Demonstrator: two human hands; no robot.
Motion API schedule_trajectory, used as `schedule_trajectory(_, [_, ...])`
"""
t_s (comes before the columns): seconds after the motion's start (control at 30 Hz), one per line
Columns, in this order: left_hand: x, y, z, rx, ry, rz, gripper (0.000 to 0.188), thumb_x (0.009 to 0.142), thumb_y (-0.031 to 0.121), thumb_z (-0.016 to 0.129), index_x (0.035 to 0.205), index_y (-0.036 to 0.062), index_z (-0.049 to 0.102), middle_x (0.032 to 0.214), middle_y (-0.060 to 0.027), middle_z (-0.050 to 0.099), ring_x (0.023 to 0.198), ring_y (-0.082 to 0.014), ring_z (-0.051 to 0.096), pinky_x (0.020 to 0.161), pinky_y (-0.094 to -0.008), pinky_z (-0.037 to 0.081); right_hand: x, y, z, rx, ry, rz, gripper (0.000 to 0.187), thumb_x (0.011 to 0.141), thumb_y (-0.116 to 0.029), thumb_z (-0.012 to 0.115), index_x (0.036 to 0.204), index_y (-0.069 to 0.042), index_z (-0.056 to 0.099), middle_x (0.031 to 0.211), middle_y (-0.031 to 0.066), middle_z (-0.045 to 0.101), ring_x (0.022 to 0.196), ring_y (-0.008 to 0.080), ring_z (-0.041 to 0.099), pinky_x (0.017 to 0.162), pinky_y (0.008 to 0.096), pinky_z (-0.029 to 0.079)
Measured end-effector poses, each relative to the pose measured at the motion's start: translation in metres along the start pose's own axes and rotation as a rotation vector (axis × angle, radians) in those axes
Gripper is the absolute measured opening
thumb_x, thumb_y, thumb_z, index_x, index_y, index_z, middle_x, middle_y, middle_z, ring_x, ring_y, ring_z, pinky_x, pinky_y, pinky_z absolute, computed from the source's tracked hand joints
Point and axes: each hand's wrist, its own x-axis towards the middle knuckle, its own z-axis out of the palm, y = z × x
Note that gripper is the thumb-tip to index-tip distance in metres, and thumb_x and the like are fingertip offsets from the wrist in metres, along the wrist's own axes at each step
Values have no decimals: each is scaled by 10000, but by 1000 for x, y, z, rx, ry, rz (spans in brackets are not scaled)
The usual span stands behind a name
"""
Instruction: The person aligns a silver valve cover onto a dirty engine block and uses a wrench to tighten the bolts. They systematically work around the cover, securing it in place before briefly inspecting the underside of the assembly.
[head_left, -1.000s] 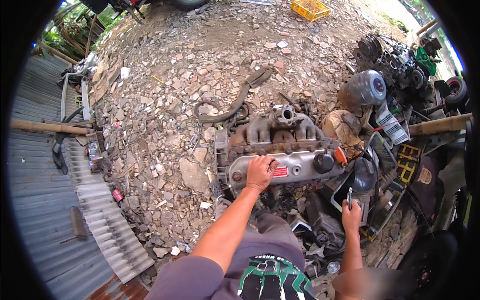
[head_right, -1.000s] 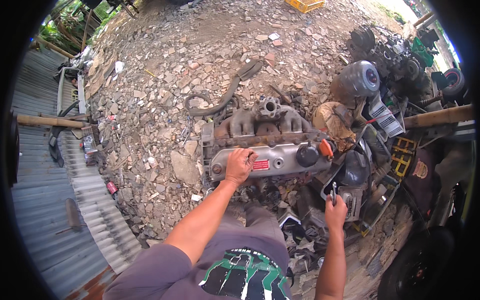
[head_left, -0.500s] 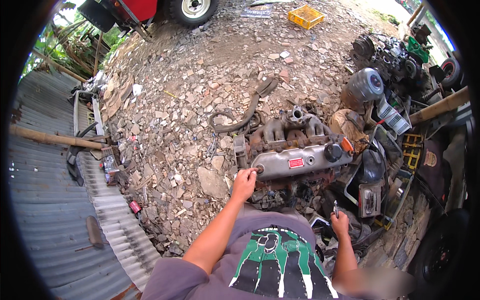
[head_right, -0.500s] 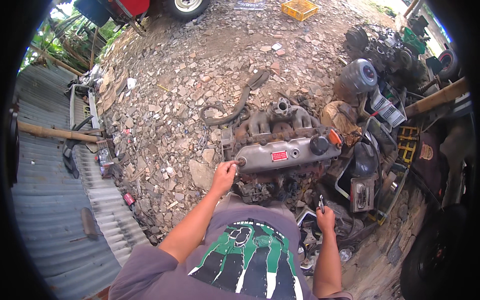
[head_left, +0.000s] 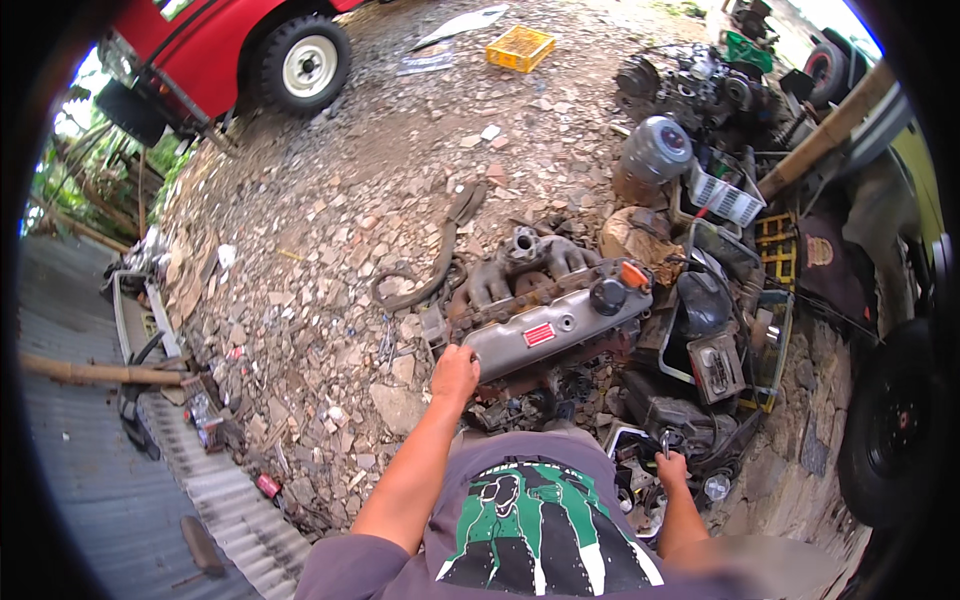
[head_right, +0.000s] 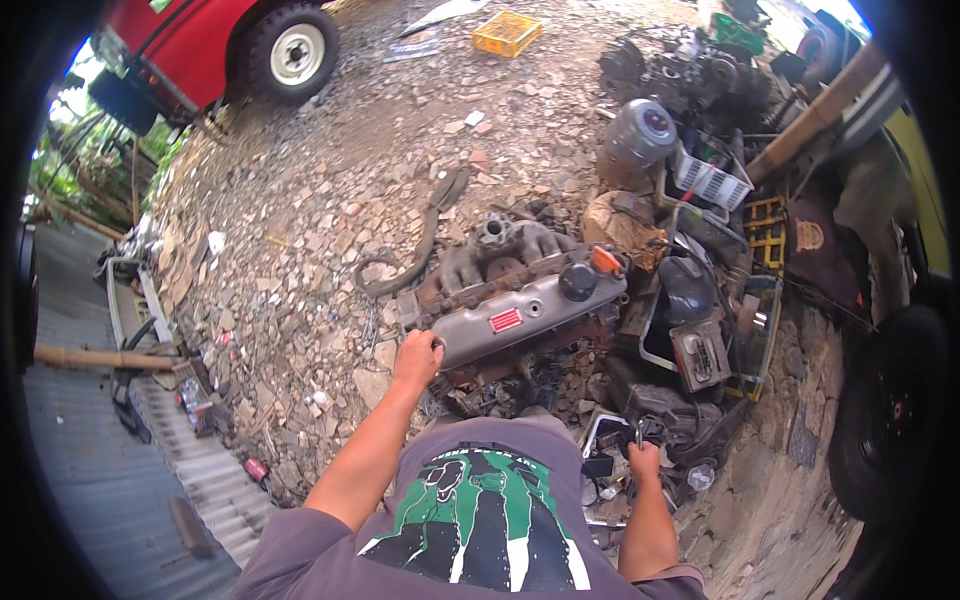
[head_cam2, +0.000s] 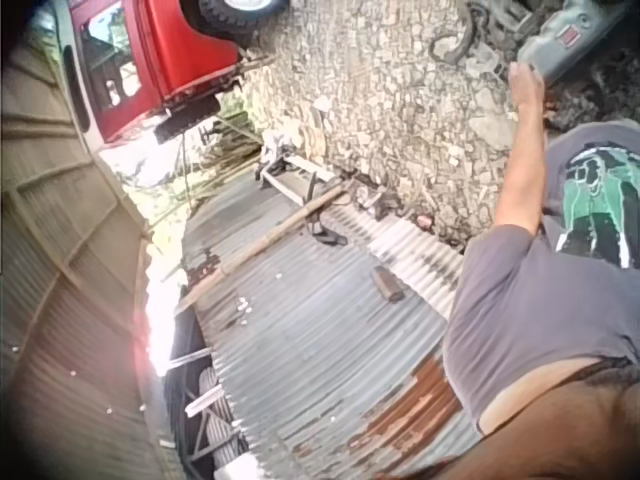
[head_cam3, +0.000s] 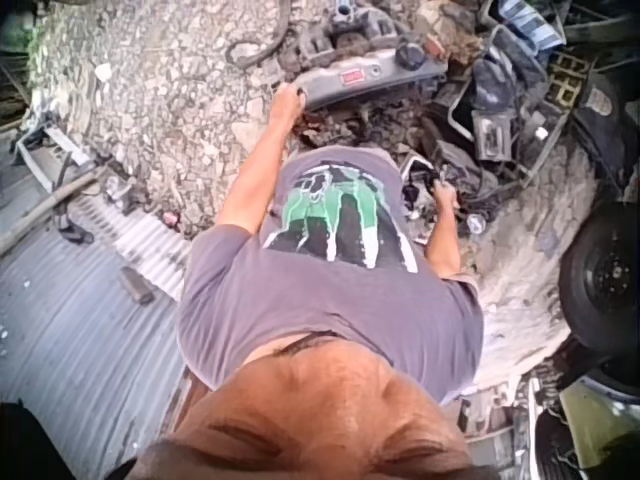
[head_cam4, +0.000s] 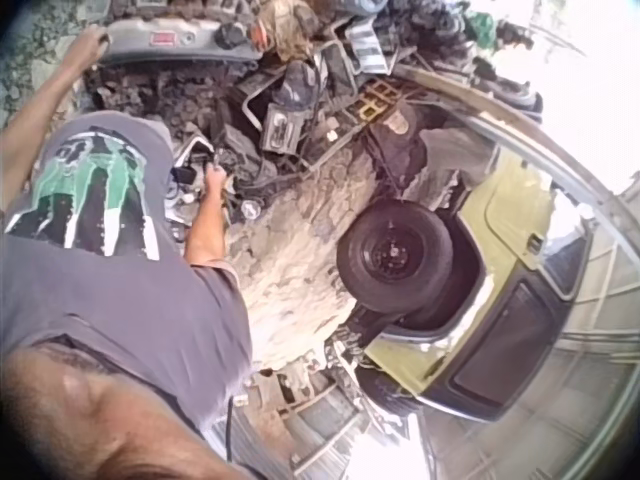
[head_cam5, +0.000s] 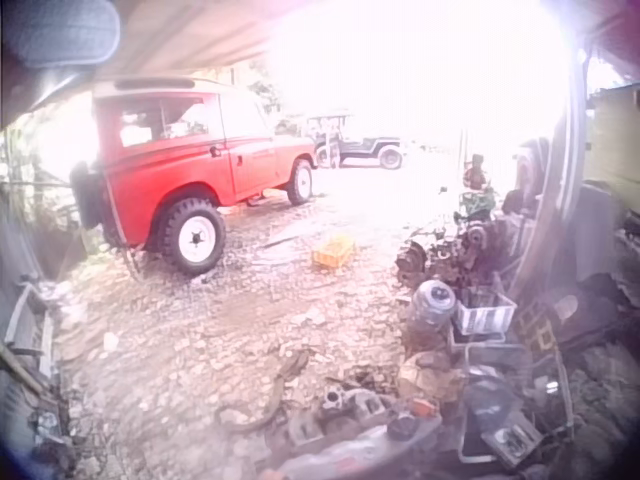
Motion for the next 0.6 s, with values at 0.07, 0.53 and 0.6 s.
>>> schedule_trajectory(0.07, [1, 2, 2, 25, -10, -29, 183, 822, 173, 698, 948, 48, 652, 1001, -174, 614, 940, -375, 638, 830, -455, 529, -4, 9, 3, 27, -14, 22, 283, 820, -262, 647, 746, 11, 655, 643, 73, 615, 608, 175, 557, 609, 401, 452])
schedule_trajectory(0.53, [-2, 2, 4, -61, 28, -241, 303, 846, 290, 725, 932, 27, 601, 884, -198, 691, 864, -384, 662, 770, -461, 510, -3, -6, 13, 59, 29, -54, 330, 850, -275, 642, 701, 18, 611, 587, 81, 581, 562, 178, 548, 559, 386, 432])
schedule_trajectory(0.6, [-4, 3, 5, -24, 57, -189, 317, 843, 313, 726, 927, 36, 596, 878, -195, 690, 866, -382, 663, 766, -459, 510, -4, -3, 12, 68, 23, -38, 328, 848, -280, 641, 709, 16, 619, 593, 86, 593, 568, 186, 565, 566, 388, 442])
